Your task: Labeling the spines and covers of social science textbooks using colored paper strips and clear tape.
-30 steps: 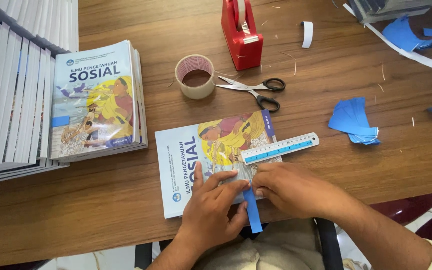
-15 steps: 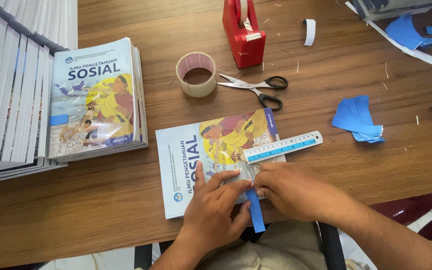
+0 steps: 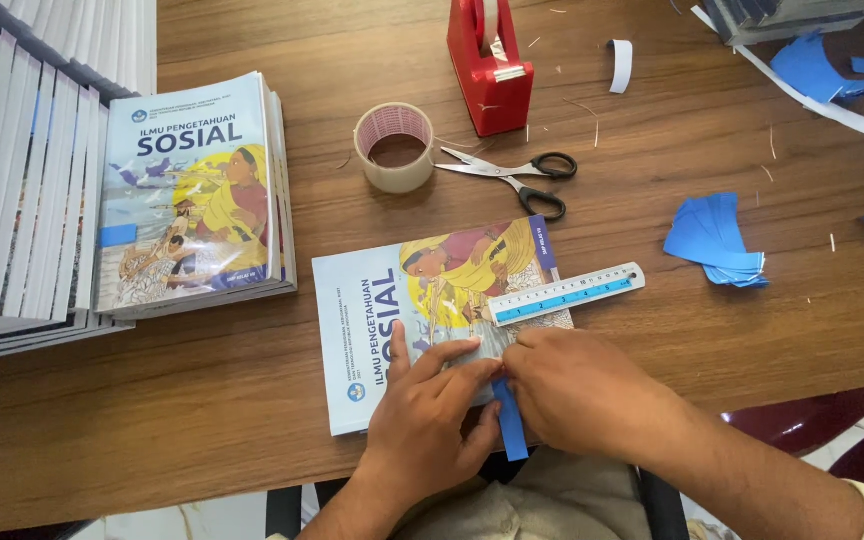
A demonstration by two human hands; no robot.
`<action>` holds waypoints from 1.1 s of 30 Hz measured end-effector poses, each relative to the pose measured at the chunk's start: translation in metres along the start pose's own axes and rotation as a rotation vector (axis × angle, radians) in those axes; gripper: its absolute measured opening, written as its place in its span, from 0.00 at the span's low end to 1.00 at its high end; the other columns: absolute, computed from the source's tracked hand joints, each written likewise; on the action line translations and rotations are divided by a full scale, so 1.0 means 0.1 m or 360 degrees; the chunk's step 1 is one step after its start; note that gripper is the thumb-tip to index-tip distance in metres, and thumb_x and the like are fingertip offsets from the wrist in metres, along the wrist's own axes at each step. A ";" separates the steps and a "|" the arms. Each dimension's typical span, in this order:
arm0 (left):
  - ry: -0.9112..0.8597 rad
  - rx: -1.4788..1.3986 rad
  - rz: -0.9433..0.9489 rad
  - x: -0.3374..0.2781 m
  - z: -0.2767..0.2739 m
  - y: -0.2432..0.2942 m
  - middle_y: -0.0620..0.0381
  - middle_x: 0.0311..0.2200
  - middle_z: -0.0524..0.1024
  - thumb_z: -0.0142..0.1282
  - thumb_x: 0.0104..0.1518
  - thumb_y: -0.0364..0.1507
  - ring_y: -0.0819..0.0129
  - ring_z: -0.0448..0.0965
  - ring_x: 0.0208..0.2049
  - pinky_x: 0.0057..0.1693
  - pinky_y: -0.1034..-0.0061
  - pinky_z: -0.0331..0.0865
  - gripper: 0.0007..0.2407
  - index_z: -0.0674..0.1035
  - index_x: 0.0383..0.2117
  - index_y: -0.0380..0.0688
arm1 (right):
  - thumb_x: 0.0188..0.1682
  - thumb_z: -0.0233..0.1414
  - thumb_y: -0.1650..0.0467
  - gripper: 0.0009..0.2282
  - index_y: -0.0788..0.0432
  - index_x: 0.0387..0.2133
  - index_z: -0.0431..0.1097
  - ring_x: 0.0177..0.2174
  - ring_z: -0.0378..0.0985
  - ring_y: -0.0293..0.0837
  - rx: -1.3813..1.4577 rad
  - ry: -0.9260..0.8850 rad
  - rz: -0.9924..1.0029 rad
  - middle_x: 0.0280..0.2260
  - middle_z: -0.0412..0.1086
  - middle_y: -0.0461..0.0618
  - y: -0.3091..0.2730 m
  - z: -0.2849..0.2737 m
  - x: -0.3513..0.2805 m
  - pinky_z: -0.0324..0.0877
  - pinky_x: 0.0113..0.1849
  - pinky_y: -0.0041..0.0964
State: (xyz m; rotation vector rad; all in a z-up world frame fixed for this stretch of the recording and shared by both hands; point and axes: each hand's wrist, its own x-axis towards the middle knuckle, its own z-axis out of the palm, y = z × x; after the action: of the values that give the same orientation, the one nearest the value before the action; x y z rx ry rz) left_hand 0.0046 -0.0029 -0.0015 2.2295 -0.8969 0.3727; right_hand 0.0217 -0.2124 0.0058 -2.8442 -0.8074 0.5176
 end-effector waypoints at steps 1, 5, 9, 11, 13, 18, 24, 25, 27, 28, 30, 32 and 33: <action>0.0000 -0.0001 0.0002 0.00 0.00 0.00 0.64 0.32 0.82 0.59 0.54 0.30 0.59 0.78 0.53 0.64 0.22 0.41 0.11 0.80 0.42 0.42 | 0.48 0.47 0.64 0.06 0.49 0.28 0.69 0.32 0.76 0.55 -0.0001 0.0001 0.0001 0.31 0.71 0.48 -0.02 -0.01 0.00 0.71 0.34 0.54; -0.0017 0.0005 -0.0012 -0.01 0.01 -0.01 0.65 0.32 0.82 0.59 0.53 0.30 0.60 0.78 0.54 0.64 0.22 0.41 0.12 0.80 0.42 0.43 | 0.45 0.47 0.64 0.07 0.51 0.25 0.69 0.33 0.77 0.58 0.0058 0.0027 0.0180 0.31 0.72 0.49 -0.09 -0.06 0.02 0.71 0.33 0.61; -0.0042 0.0000 -0.0043 -0.01 0.01 0.00 0.64 0.35 0.83 0.60 0.51 0.31 0.61 0.77 0.53 0.65 0.23 0.41 0.13 0.80 0.43 0.45 | 0.46 0.47 0.62 0.10 0.52 0.28 0.72 0.34 0.77 0.60 0.0004 -0.0026 0.0203 0.31 0.73 0.52 -0.08 -0.04 0.06 0.71 0.34 0.61; -0.0045 0.0001 -0.0035 -0.01 0.00 0.01 0.64 0.35 0.82 0.59 0.53 0.31 0.60 0.78 0.54 0.65 0.22 0.41 0.12 0.80 0.42 0.44 | 0.48 0.46 0.60 0.11 0.50 0.28 0.72 0.36 0.77 0.59 0.0006 -0.0162 0.0267 0.33 0.73 0.50 -0.09 -0.16 0.07 0.70 0.36 0.60; -0.0045 0.0006 -0.0025 -0.01 0.00 0.01 0.65 0.34 0.82 0.58 0.54 0.30 0.60 0.78 0.54 0.64 0.21 0.40 0.10 0.80 0.41 0.44 | 0.50 0.45 0.58 0.12 0.48 0.29 0.72 0.38 0.76 0.58 0.0005 -0.0293 0.0329 0.35 0.73 0.48 -0.12 -0.29 0.10 0.70 0.38 0.59; -0.0059 -0.0006 -0.0049 -0.02 0.00 0.01 0.66 0.37 0.82 0.57 0.54 0.31 0.60 0.77 0.54 0.64 0.21 0.39 0.11 0.80 0.42 0.44 | 0.47 0.49 0.58 0.13 0.51 0.23 0.76 0.34 0.77 0.62 -0.0018 -0.0391 0.0402 0.29 0.76 0.54 -0.18 -0.49 0.16 0.71 0.35 0.58; -0.0028 -0.0012 -0.0052 -0.01 0.00 0.01 0.65 0.36 0.84 0.59 0.53 0.29 0.61 0.78 0.53 0.64 0.22 0.40 0.10 0.80 0.40 0.45 | 0.47 0.54 0.52 0.19 0.56 0.31 0.78 0.39 0.78 0.63 -0.0048 -0.0564 0.0566 0.34 0.77 0.60 -0.11 -0.59 0.21 0.73 0.39 0.54; -0.0031 -0.0013 -0.0051 -0.01 0.00 0.01 0.65 0.36 0.84 0.59 0.53 0.29 0.61 0.78 0.53 0.64 0.22 0.40 0.10 0.80 0.40 0.45 | 0.47 0.54 0.52 0.19 0.56 0.31 0.78 0.39 0.78 0.63 -0.0045 -0.0564 0.0567 0.34 0.77 0.60 -0.07 -0.59 0.20 0.73 0.39 0.54; -0.0031 0.0002 -0.0039 0.00 0.00 0.01 0.67 0.38 0.83 0.59 0.54 0.31 0.61 0.78 0.53 0.65 0.24 0.42 0.09 0.79 0.40 0.46 | 0.44 0.62 0.52 0.18 0.47 0.13 0.72 0.27 0.76 0.46 0.0220 -0.0466 0.0552 0.20 0.76 0.43 0.03 -0.60 0.17 0.64 0.32 0.42; -0.0030 0.0003 -0.0039 -0.01 0.00 0.00 0.67 0.38 0.83 0.59 0.54 0.31 0.61 0.78 0.53 0.65 0.24 0.42 0.09 0.79 0.40 0.46 | 0.44 0.62 0.52 0.18 0.47 0.13 0.72 0.27 0.76 0.46 0.0219 -0.0466 0.0552 0.20 0.76 0.43 0.08 -0.58 0.14 0.64 0.32 0.42; -0.0019 -0.0059 -0.0006 -0.04 0.01 -0.02 0.65 0.39 0.82 0.60 0.55 0.29 0.60 0.78 0.54 0.66 0.26 0.42 0.11 0.79 0.43 0.43 | 0.46 0.62 0.56 0.15 0.47 0.15 0.70 0.25 0.73 0.39 0.0421 -0.0369 0.0396 0.21 0.75 0.38 0.17 -0.51 0.08 0.63 0.31 0.38; -0.0008 -0.0043 0.0047 -0.05 -0.03 -0.01 0.65 0.42 0.81 0.56 0.58 0.28 0.61 0.78 0.55 0.68 0.31 0.42 0.11 0.79 0.46 0.43 | 0.45 0.64 0.59 0.12 0.47 0.19 0.73 0.24 0.72 0.35 0.0686 -0.0323 0.0431 0.21 0.75 0.36 0.19 -0.54 -0.04 0.66 0.30 0.33; 0.0006 -0.0027 0.0103 -0.05 -0.05 -0.01 0.64 0.45 0.81 0.52 0.61 0.27 0.62 0.79 0.55 0.70 0.36 0.41 0.12 0.78 0.50 0.43 | 0.45 0.65 0.61 0.08 0.46 0.22 0.76 0.23 0.71 0.30 0.0948 -0.0272 0.0467 0.20 0.74 0.34 0.21 -0.55 -0.10 0.69 0.29 0.28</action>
State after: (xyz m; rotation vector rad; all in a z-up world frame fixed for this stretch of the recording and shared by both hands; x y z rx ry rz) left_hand 0.0018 0.0032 -0.0010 2.1873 -0.9682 0.3978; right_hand 0.0440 -0.2378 0.0553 -2.3792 -0.1929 0.8777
